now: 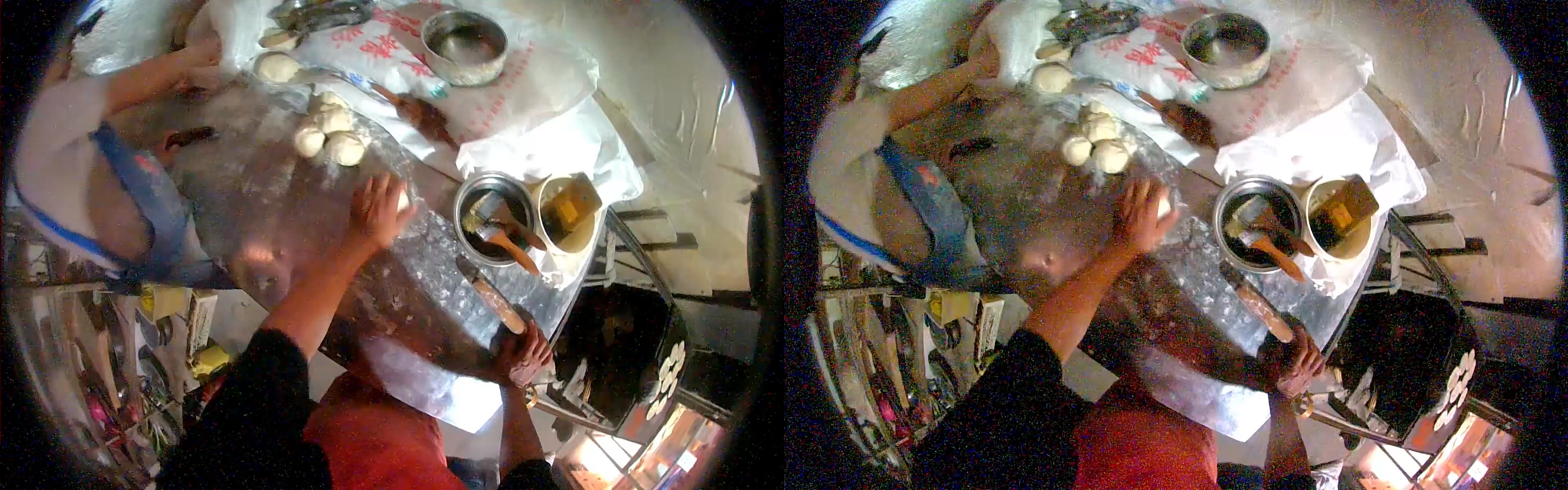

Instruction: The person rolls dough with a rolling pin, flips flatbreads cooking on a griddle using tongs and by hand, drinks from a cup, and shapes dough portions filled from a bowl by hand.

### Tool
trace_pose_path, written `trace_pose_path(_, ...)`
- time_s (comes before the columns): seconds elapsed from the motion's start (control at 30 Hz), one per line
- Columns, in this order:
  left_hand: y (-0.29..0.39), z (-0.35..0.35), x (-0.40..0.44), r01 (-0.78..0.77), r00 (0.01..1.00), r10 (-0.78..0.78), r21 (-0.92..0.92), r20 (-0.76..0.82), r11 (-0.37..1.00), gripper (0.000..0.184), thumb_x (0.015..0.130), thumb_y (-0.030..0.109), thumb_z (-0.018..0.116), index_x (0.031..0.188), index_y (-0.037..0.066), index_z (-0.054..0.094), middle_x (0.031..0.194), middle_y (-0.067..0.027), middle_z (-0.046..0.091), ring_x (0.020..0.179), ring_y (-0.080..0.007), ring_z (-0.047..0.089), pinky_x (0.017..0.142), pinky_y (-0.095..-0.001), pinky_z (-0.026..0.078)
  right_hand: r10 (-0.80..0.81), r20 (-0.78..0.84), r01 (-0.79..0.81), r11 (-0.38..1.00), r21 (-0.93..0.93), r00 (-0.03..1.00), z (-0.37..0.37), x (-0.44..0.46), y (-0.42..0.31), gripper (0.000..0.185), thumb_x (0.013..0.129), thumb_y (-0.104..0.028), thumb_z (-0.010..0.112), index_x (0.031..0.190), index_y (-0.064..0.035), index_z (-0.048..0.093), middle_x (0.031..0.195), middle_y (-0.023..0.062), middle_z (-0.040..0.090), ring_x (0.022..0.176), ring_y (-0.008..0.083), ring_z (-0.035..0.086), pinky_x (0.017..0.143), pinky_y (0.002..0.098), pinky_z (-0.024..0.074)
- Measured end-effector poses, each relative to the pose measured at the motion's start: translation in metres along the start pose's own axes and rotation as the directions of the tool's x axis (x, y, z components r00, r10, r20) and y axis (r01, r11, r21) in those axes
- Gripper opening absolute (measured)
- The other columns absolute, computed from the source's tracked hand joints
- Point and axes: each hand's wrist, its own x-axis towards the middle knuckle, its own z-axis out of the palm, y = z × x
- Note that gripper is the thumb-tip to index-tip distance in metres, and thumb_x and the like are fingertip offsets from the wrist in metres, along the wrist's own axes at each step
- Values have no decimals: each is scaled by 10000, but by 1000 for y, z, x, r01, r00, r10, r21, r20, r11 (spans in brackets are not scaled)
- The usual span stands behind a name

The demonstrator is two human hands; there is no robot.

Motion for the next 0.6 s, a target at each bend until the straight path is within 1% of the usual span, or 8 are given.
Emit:
trace_pose_path(0.03, -6, -7, -31, -48, 997, 51, -57, 64, 997, 473, 833, 421, 738, 1163, 100, 627, 1256, -195, 591, 1145, -400, 552, 988, -556, 419, 8, -8, -8, 999, -31, 1000, 3, -2, 1, 512, 947, -431, 532, 1356, -124, 561, 1285, 85, 606, 1170, 334, 543, 1034, 519, 341)
trace_pose_path(0.13, -36, -57, -113, -95, 995, 97, -54, 33, 994, 417, 804, 362, 749, 1101, 92, 636, 1169, -142, 607, 1087, -363, 559, 875, -514, 477, -25, 7, 25, 1000, 8, 1000, -6, 0, -3, 473, 939, -349, 531, 1317, -66, 567, 1248, 143, 605, 1163, 357, 538, 1035, 512, 334)
trace_pose_path(0.2, -81, -86, -132, 25, 1000, -25, 38, 16, 999, 410, 793, 341, 752, 1096, 89, 639, 1144, -149, 620, 1111, -360, 559, 891, -503, 475, -36, -25, 37, 999, 36, 999, -12, 7, -11, 447, 922, -296, 558, 1310, -74, 572, 1243, 135, 608, 1167, 350, 534, 1032, 505, 335)
trace_pose_path(0.3, -153, -98, -87, 492, 846, -528, 272, 75, 827, 446, 800, 336, 750, 1123, 62, 612, 1159, -173, 613, 1102, -378, 555, 935, -495, 449, 1, -38, -1, 1000, -2, 999, 3, -2, 4, 446, 915, -283, 571, 1322, -100, 571, 1252, 112, 608, 1173, 332, 531, 1035, 502, 334)
trace_pose_path(0.37, -215, -67, -65, 413, 911, -386, 309, -146, 857, 504, 816, 355, 741, 1184, 53, 578, 1204, -193, 585, 1077, -388, 545, 946, -494, 432, 28, 18, -28, 1000, 4, 999, -13, 5, -10, 469, 912, -286, 576, 1350, -119, 558, 1275, 110, 590, 1201, 333, 515, 1048, 506, 326)
trace_pose_path(0.43, -165, -66, -54, 355, 934, -352, 259, -57, 898, 513, 838, 366, 725, 1212, 53, 566, 1226, -198, 569, 1093, -392, 536, 947, -498, 429, 54, 72, -53, 999, -13, 996, 3, -4, 5, 655, 966, -575, 304, 1416, -154, 525, 1338, 91, 570, 1214, 316, 516, 1086, 540, 281)
trace_pose_path(0.5, -100, -57, -70, 288, 951, -304, 201, 53, 936, 522, 860, 376, 709, 1240, 54, 553, 1247, -203, 553, 1110, -396, 527, 948, -502, 427, 74, 85, -80, 995, 64, 994, -5, 1, -2, 630, 957, -556, 382, 1407, -137, 521, 1325, 112, 569, 1212, 343, 509, 1107, 554, 274)
trace_pose_path(0.6, -41, -55, -116, 45, 998, -55, 211, 41, 976, 494, 897, 371, 677, 1254, 54, 550, 1250, -187, 547, 1133, -393, 517, 947, -505, 424, 126, 140, -129, 992, 13, 982, -11, -2, -4, 671, 947, -586, 349, 1414, -133, 512, 1322, 118, 566, 1216, 352, 503, 1104, 546, 279)
